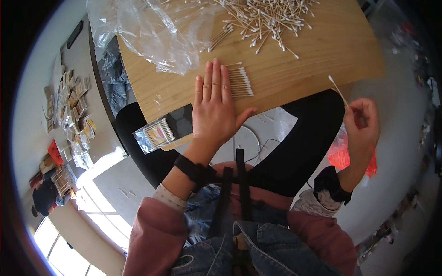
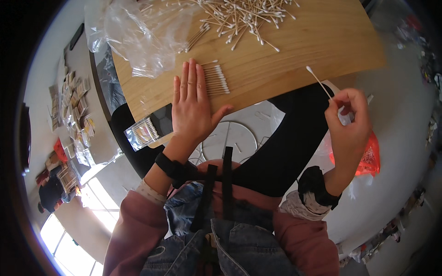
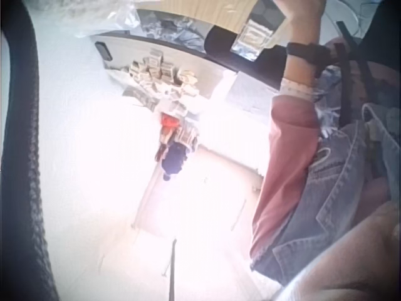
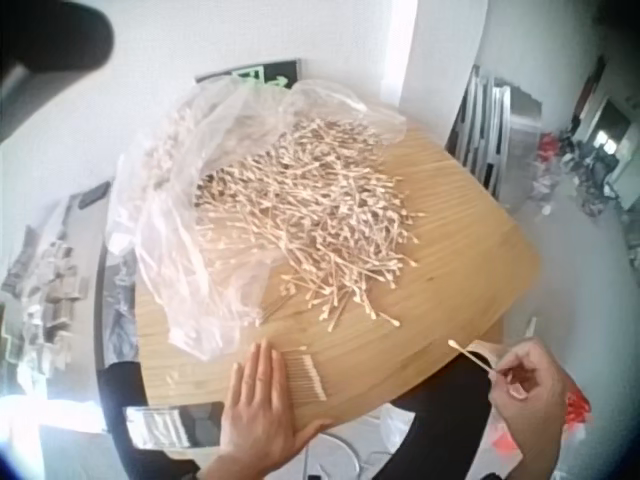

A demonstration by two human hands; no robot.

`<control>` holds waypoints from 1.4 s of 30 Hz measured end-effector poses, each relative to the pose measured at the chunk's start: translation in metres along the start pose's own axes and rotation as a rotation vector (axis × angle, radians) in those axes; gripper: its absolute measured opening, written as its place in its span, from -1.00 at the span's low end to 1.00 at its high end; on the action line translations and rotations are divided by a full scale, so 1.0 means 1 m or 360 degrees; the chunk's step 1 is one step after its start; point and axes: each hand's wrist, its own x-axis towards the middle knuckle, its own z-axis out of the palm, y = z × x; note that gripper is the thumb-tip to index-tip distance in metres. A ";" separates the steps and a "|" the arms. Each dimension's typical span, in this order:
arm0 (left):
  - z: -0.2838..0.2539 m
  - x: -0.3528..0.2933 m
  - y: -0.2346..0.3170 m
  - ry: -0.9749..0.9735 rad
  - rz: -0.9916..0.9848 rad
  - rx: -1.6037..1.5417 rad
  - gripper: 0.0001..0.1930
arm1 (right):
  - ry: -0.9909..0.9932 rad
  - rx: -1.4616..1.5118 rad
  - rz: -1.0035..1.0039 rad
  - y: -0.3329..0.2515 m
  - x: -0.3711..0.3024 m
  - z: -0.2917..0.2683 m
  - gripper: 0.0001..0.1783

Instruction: Counting and placing cotton swabs into plastic bags for packaging.

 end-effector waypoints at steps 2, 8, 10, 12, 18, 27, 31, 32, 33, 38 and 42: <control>0.003 0.004 0.004 0.0021 0.0019 -0.0056 0.18 | -0.0018 -0.0424 0.0354 0.037 -0.033 -0.050 -0.89; 0.001 0.005 0.002 0.0072 0.0028 -0.0034 0.17 | 0.0057 -0.0609 0.0175 0.123 -0.074 -0.062 -0.80; 0.003 0.002 0.001 0.0071 0.0035 -0.0006 0.17 | 0.0039 -0.0177 0.0326 0.066 -0.048 -0.021 -0.84; 0.003 0.003 0.002 0.0072 0.0029 -0.0026 0.16 | -0.0147 -0.0064 -0.0123 0.009 -0.027 0.024 -0.85; 0.001 0.003 0.000 0.0052 0.0008 -0.0035 0.13 | -0.0449 0.0025 -0.0900 -0.059 0.016 0.121 -0.90; 0.002 0.003 0.000 0.0079 -0.0001 -0.0147 0.11 | -0.0661 -0.0248 -0.1200 -0.064 0.030 0.143 -0.86; 0.002 0.002 -0.001 0.0101 0.0011 -0.0154 0.10 | -0.0654 -0.0383 -0.1313 -0.068 0.031 0.144 -0.87; 0.002 0.002 -0.001 0.0101 0.0009 -0.0159 0.10 | -0.0657 -0.0447 -0.1367 -0.069 0.032 0.144 -0.89; 0.002 0.002 0.000 0.0104 0.0012 -0.0159 0.09 | -0.0659 -0.0450 -0.1367 -0.070 0.033 0.144 -0.89; 0.002 0.002 -0.001 0.0070 0.0015 -0.0061 0.12 | -0.0779 -0.0808 -0.1547 -0.083 0.039 0.144 -0.93; 0.000 0.003 0.000 0.0093 0.0016 -0.0090 0.09 | -0.0737 -0.1014 -0.1774 -0.088 0.039 0.147 -0.94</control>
